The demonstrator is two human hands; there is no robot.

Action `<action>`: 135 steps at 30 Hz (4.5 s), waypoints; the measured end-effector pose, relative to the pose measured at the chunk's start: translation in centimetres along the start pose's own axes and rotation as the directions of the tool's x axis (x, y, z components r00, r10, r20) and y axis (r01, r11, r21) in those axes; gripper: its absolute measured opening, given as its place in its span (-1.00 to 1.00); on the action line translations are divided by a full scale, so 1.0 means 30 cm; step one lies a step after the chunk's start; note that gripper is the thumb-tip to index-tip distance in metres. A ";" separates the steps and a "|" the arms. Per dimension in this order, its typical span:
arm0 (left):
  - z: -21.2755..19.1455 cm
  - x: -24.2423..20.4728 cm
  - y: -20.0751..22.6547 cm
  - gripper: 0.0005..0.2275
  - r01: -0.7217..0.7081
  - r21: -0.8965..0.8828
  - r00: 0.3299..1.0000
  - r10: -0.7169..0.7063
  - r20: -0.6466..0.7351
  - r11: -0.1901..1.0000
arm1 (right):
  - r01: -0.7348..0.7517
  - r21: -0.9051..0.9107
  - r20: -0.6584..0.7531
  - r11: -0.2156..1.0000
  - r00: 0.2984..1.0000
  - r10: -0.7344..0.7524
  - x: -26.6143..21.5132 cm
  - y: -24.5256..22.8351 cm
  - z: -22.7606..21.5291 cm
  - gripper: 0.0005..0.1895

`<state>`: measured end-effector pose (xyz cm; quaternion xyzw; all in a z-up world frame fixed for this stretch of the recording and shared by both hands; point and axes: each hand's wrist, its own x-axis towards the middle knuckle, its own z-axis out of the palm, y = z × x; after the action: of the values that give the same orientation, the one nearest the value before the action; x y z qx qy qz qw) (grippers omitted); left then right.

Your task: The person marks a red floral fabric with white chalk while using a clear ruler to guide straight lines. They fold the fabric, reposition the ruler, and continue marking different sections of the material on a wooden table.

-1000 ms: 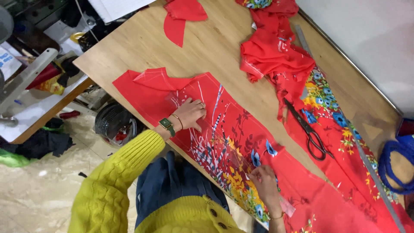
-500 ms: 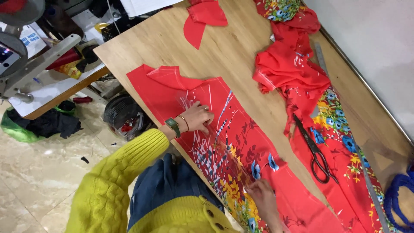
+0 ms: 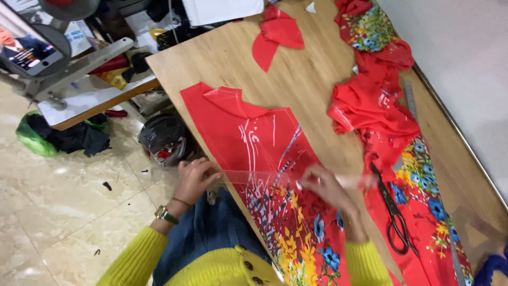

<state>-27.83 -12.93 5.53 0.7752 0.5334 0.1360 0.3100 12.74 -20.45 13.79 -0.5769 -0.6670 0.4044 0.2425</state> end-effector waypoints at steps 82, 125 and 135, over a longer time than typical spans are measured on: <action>0.115 0.680 0.108 -0.59 -0.187 0.478 0.979 0.200 0.024 0.858 | 0.090 -0.493 0.340 0.865 0.936 0.096 0.454 -0.127 0.181 -0.87; 0.438 0.226 0.273 -0.38 -0.216 0.546 0.971 0.236 0.035 0.810 | 0.282 -0.438 0.426 0.854 0.901 -0.080 0.747 -0.176 0.136 -0.93; 0.413 0.215 0.308 -0.39 -0.163 0.580 0.985 0.166 0.048 0.799 | 0.497 -0.535 0.593 0.684 0.797 -0.115 0.783 -0.121 0.157 -0.85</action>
<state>-11.71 -13.40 0.99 0.8756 0.4810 -0.0050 0.0441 1.85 0.98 10.80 -0.3689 -0.8954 0.2281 -0.1008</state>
